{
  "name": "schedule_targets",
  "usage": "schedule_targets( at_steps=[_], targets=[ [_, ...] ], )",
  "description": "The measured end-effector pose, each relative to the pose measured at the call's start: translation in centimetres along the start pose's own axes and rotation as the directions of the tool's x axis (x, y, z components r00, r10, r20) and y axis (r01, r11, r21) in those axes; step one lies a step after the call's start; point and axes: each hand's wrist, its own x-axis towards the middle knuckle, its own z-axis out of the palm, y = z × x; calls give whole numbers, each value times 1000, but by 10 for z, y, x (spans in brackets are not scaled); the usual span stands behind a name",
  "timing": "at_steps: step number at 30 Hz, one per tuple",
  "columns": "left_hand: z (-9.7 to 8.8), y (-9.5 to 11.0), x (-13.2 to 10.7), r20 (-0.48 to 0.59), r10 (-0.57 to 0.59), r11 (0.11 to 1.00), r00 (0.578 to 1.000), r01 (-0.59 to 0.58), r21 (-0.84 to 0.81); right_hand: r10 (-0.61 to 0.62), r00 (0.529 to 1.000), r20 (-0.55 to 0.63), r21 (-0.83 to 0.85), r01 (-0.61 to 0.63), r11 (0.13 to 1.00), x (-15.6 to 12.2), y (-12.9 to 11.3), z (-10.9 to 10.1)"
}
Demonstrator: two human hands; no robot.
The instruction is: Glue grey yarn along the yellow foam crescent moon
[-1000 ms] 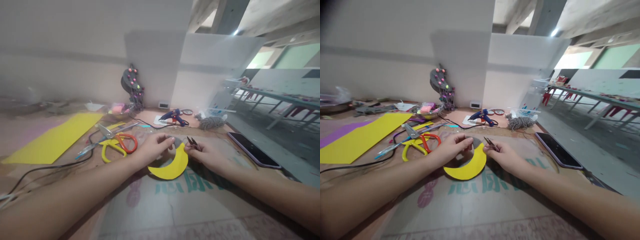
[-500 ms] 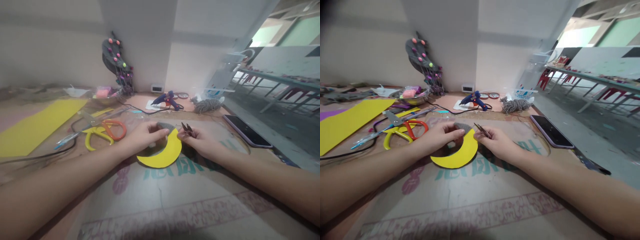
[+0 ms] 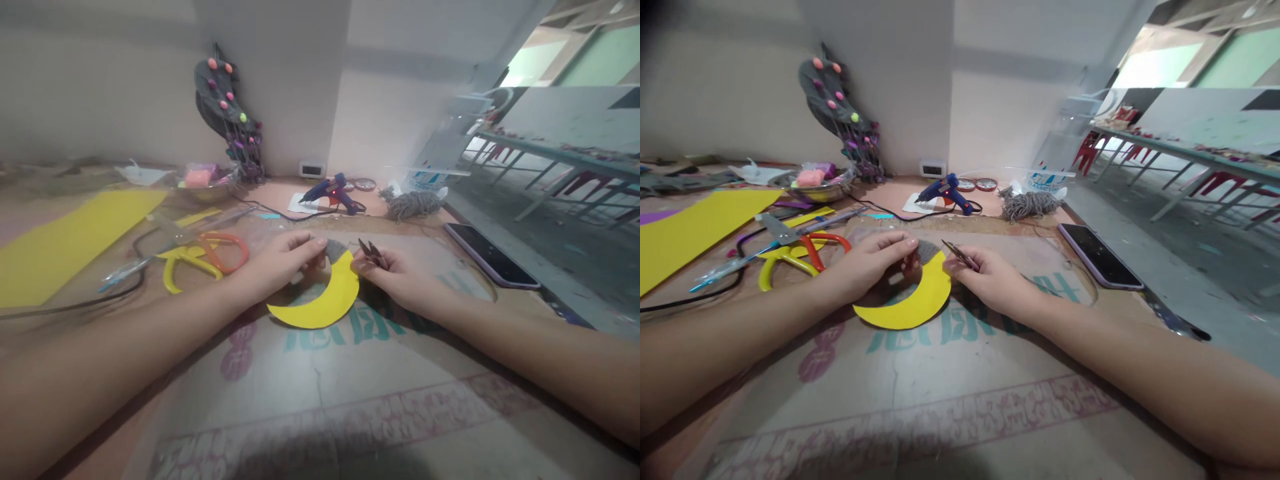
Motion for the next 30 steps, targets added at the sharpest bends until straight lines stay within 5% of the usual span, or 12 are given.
schedule_targets(
  at_steps=[18,30],
  targets=[
    [4,0,2,20,-86,989,996,88,-117,-89,995,-40,-165,82,983,0,-7,0],
    [6,3,1,103,-133,956,986,155,-248,-123,992,-9,-126,121,985,0,-7,3]
  ],
)
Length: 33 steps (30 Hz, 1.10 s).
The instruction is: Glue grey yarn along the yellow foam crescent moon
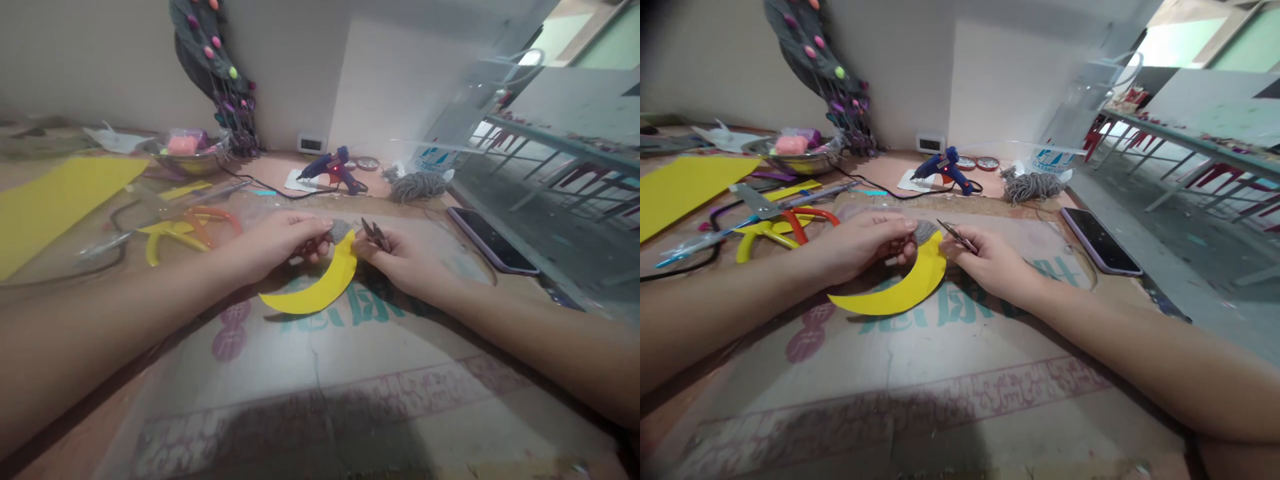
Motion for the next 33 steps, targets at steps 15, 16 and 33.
schedule_targets(
  at_steps=[15,16,33],
  targets=[
    [3,6,-8,-93,103,936,990,-65,347,-421,905,-64,-626,292,723,-10,-2,-23],
    [3,6,-8,-83,109,930,991,-72,360,-432,901,-34,-647,309,697,-10,-2,-23],
    [1,3,-7,-28,98,886,995,-74,457,-442,889,121,-802,350,484,-9,-12,-19]
  ],
)
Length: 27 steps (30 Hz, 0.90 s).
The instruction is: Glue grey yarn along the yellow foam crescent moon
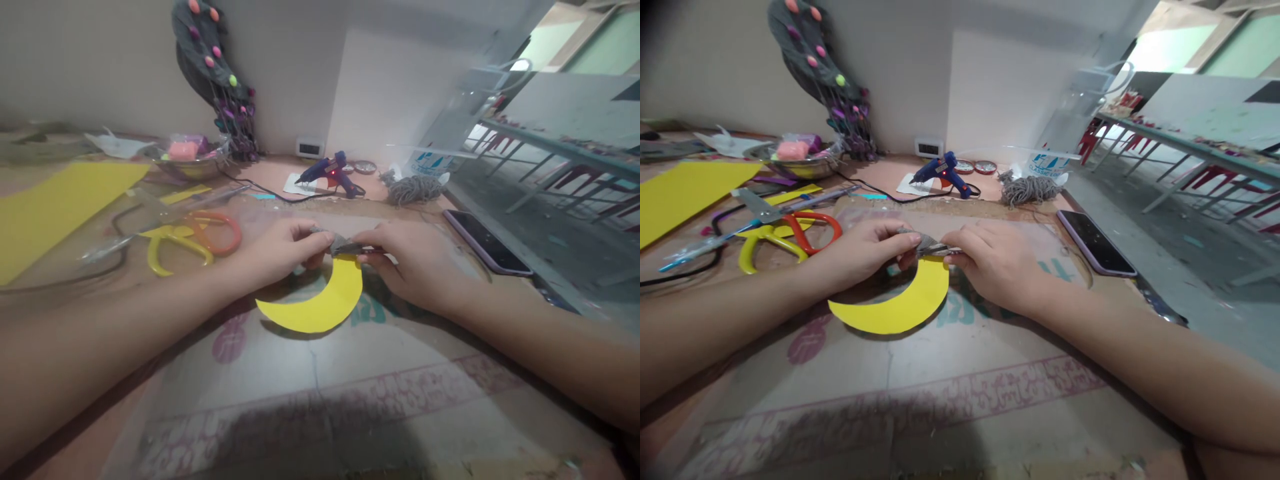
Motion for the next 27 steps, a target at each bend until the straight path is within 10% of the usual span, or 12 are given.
schedule_targets(
  at_steps=[27],
  targets=[
    [0,-4,3,17,-34,998,999,35,-50,24,997,69,-26,-22,999,0,-3,0]
  ],
)
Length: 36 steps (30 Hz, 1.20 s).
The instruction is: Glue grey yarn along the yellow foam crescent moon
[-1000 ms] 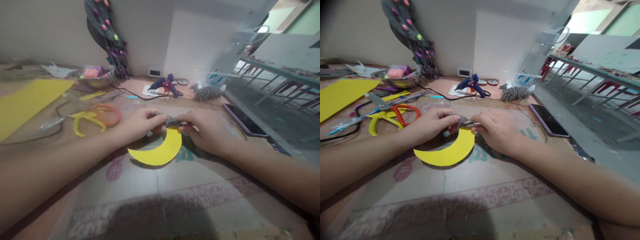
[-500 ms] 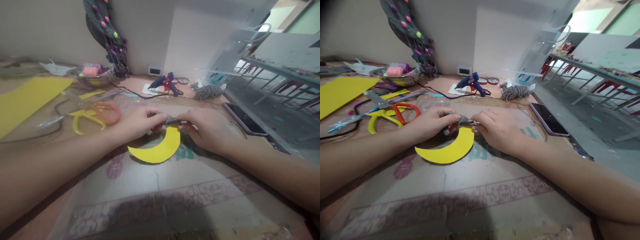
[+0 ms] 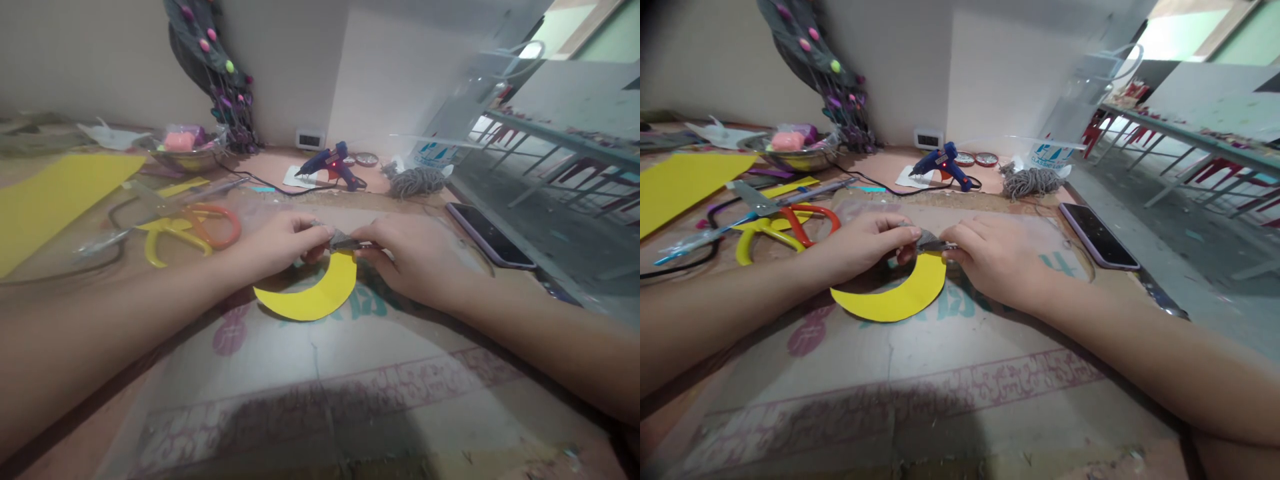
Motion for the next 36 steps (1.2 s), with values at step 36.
schedule_targets(
  at_steps=[36],
  targets=[
    [0,2,0,43,8,999,999,-9,33,-106,989,-100,-8,106,994,-3,0,1]
  ],
)
